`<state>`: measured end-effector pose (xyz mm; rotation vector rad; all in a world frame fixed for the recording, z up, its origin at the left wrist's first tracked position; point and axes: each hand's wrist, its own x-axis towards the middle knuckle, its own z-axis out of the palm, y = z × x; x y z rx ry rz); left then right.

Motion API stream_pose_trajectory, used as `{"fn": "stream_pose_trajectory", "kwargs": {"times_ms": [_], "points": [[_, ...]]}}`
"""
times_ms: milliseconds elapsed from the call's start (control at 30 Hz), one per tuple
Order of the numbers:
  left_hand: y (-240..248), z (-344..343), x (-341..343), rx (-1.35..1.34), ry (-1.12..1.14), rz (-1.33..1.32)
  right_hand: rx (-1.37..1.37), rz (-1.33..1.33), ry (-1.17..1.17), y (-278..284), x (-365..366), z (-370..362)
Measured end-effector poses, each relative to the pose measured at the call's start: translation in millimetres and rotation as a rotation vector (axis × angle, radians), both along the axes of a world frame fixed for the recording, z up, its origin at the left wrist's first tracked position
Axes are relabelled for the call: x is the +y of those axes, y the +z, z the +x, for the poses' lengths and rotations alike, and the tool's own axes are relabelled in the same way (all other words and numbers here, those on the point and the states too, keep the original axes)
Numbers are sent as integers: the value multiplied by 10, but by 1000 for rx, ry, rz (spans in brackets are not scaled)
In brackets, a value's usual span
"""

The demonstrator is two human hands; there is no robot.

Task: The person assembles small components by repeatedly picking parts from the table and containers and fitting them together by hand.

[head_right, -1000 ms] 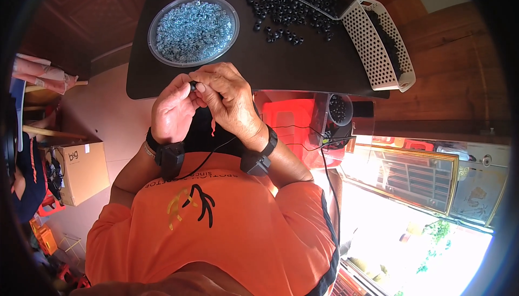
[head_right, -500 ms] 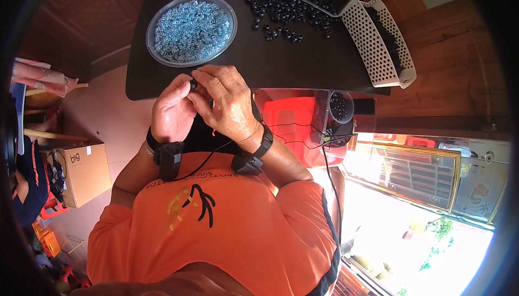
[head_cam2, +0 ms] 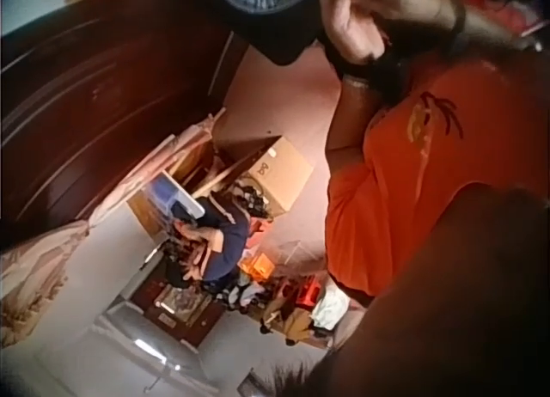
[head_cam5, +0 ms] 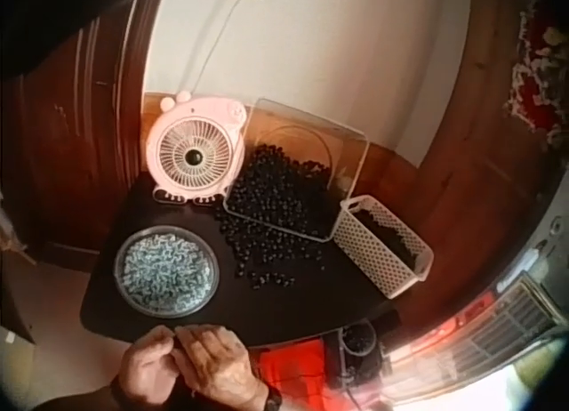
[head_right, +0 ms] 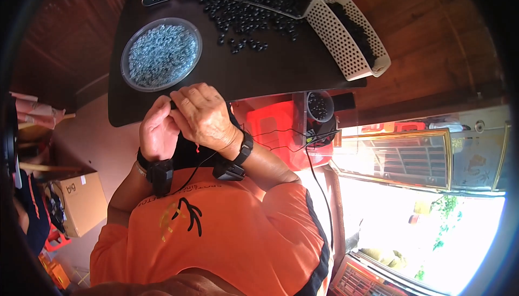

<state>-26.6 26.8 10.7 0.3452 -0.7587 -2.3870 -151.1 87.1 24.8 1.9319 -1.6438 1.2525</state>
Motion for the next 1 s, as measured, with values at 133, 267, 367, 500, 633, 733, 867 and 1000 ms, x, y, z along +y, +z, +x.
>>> {"fn": "stream_pose_trajectory", "kwargs": {"times_ms": [133,267,367,500,633,733,867,1000], "points": [[-55,-6,-3,-39,10,-12,40,21,-6,-17,25,-3],[-44,-55,-11,-33,-13,-2,47,20,-1,-20,20,-40],[-39,-92,2,15,6,-58,76,-13,-31,77,12,-208],[27,-49,-21,-169,58,-132,210,-180,-418,570,112,-1079],[-70,44,-89,-166,2,-103,395,-276,-961,1153,377,-2276],[-82,54,-72,-140,-3,-82,257,-335,-914,1286,422,-2363],[-137,55,-97,-142,-31,-96,-168,-35,-508,837,199,-1981],[-95,91,-86,-166,-39,-106,-313,349,-276,258,-53,-1695]]}}
